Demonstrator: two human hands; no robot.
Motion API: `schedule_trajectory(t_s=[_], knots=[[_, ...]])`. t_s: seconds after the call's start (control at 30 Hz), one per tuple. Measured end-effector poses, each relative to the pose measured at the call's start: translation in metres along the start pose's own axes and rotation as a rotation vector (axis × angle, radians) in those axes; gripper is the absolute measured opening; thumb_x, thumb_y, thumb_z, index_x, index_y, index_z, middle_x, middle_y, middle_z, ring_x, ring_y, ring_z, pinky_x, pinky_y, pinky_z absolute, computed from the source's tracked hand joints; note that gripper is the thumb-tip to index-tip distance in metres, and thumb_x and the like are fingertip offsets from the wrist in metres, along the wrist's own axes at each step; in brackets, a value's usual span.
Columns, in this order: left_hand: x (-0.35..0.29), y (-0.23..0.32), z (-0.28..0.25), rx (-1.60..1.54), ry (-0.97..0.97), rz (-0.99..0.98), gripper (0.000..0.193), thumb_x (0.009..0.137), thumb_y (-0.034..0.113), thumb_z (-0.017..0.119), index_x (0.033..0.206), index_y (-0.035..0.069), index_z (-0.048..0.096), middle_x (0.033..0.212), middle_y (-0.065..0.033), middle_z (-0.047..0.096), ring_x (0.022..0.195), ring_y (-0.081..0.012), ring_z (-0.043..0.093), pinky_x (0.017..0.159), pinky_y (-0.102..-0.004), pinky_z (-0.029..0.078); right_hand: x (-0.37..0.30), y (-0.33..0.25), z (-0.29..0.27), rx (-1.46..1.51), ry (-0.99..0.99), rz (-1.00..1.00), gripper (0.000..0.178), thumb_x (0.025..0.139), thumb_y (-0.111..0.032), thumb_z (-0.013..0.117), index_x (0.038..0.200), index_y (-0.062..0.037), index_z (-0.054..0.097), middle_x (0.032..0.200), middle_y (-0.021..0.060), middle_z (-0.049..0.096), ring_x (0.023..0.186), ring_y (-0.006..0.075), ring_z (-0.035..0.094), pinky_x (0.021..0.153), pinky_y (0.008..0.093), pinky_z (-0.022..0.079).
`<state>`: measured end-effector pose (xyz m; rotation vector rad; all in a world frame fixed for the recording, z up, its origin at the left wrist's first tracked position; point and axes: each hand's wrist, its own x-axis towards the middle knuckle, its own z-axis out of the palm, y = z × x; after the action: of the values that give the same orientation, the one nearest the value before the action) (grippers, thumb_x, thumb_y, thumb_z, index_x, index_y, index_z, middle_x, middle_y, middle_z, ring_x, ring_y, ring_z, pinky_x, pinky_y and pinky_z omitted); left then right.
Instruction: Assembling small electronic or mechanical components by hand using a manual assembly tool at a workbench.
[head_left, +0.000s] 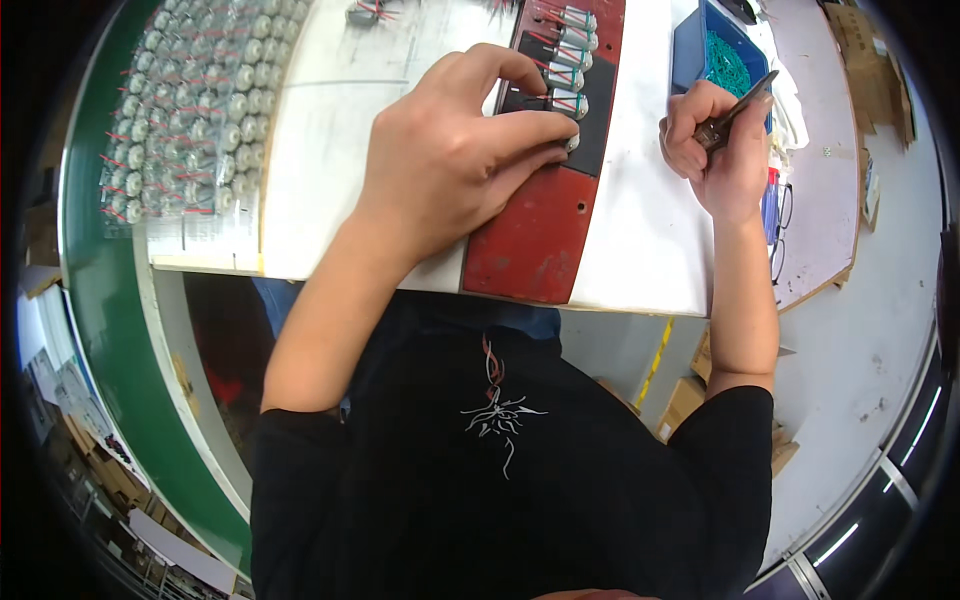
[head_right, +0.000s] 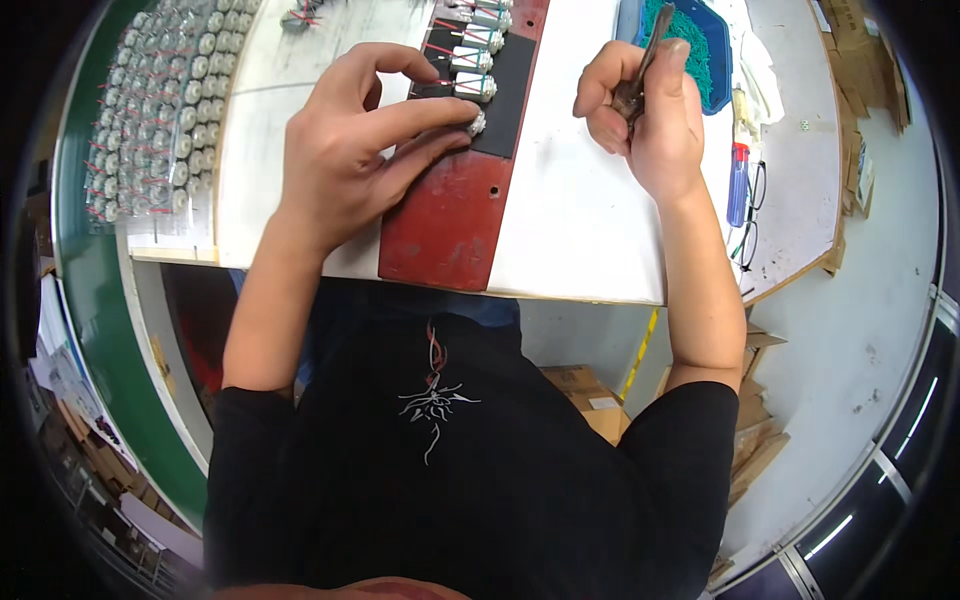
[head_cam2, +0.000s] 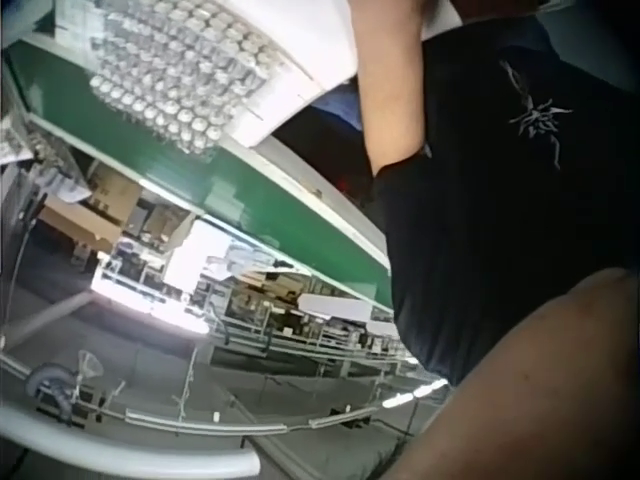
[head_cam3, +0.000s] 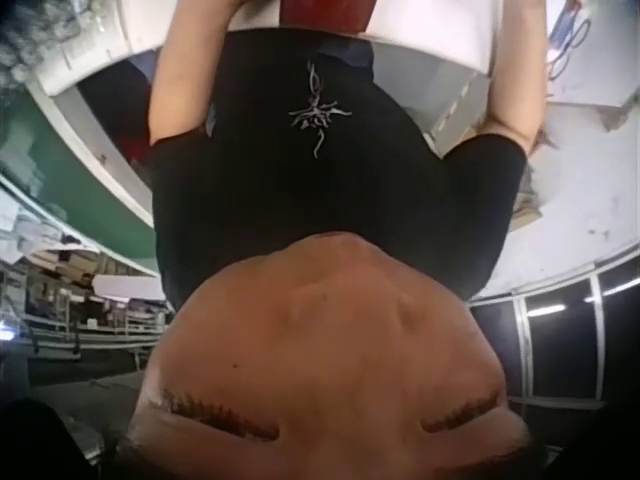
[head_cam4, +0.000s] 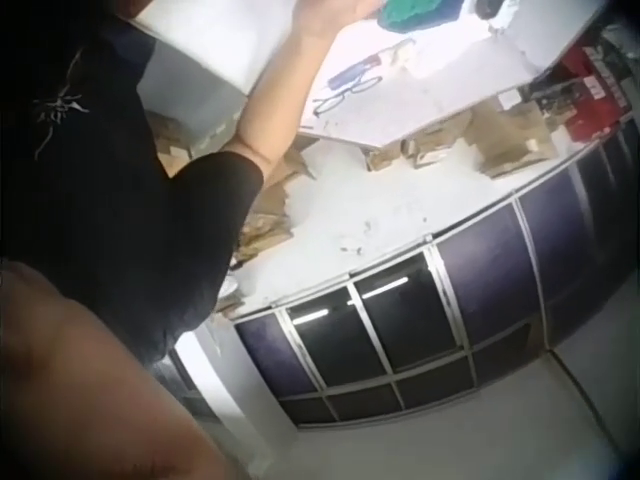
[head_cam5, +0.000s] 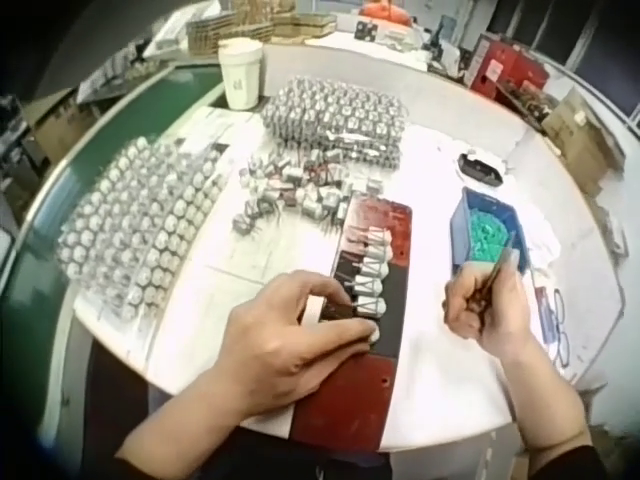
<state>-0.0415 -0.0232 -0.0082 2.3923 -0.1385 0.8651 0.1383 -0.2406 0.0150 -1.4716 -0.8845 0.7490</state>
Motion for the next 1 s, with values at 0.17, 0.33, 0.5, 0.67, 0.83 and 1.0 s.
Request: schedule_trajectory(t_s=[0.17, 0.33, 0.5, 0.67, 0.83, 1.0], knots=[[0.004, 0.008, 0.002, 0.063, 0.008, -0.065, 0.036, 0.076, 0.017, 0.089, 0.11, 0.012, 0.079, 0.112, -0.0033, 0.066, 0.08, -0.0156, 0.058, 0.064, -0.0267, 0.045, -0.005, 0.019, 0.003, 0.239, 0.042, -0.038, 0.075, 0.106, -0.07, 0.023, 0.079, -0.0057, 0.051, 0.058, -0.0031, 0.036, 0.046, 0.0075, 0.03, 0.044, 0.0246, 0.026], [0.014, 0.015, 0.008, -0.124, 0.1, -0.354, 0.039, 0.089, 0.029, 0.08, 0.121, 0.008, 0.073, 0.112, -0.0103, 0.063, 0.086, -0.0183, 0.06, 0.07, -0.0287, 0.048, -0.014, 0.032, 0.001, 0.403, 0.032, 0.044, 0.074, 0.107, -0.067, 0.024, 0.081, -0.0052, 0.053, 0.057, -0.0031, 0.036, 0.045, 0.0076, 0.03, 0.043, 0.0247, 0.027], [0.034, 0.002, 0.022, -0.126, 0.102, -0.59, 0.045, 0.1, 0.04, 0.065, 0.122, 0.001, 0.068, 0.109, -0.0193, 0.063, 0.092, -0.0309, 0.064, 0.078, -0.0397, 0.053, -0.013, 0.031, 0.003, 0.451, 0.023, 0.113, 0.072, 0.108, -0.066, 0.025, 0.081, -0.0053, 0.054, 0.055, -0.0028, 0.036, 0.044, 0.0081, 0.032, 0.043, 0.0248, 0.028], [0.039, 0.011, 0.036, 0.011, 0.084, -0.646, 0.047, 0.103, 0.043, 0.058, 0.113, -0.001, 0.069, 0.106, -0.0217, 0.065, 0.092, -0.0361, 0.065, 0.08, -0.0445, 0.052, -0.014, 0.026, 0.004, 0.46, 0.054, 0.122, 0.072, 0.108, -0.066, 0.027, 0.082, -0.0056, 0.055, 0.056, -0.0023, 0.039, 0.044, 0.0079, 0.033, 0.043, 0.0243, 0.03], [0.049, 0.011, 0.04, 0.068, 0.087, -0.65, 0.04, 0.103, 0.039, 0.058, 0.103, 0.0, 0.069, 0.095, -0.0211, 0.069, 0.088, -0.0393, 0.067, 0.077, -0.0466, 0.053, -0.014, 0.028, 0.003, 0.433, 0.053, 0.113, 0.071, 0.108, -0.066, 0.028, 0.083, -0.0056, 0.057, 0.056, -0.0022, 0.041, 0.044, 0.0079, 0.034, 0.043, 0.0239, 0.031], [0.056, 0.013, 0.033, 0.172, 0.032, -0.712, 0.033, 0.101, 0.034, 0.058, 0.095, 0.003, 0.068, 0.08, -0.022, 0.071, 0.078, -0.0443, 0.069, 0.072, -0.054, 0.054, -0.012, 0.027, 0.006, 0.421, 0.078, 0.132, 0.069, 0.108, -0.065, 0.03, 0.084, -0.006, 0.057, 0.056, -0.0026, 0.04, 0.044, 0.0079, 0.034, 0.043, 0.0243, 0.03]])
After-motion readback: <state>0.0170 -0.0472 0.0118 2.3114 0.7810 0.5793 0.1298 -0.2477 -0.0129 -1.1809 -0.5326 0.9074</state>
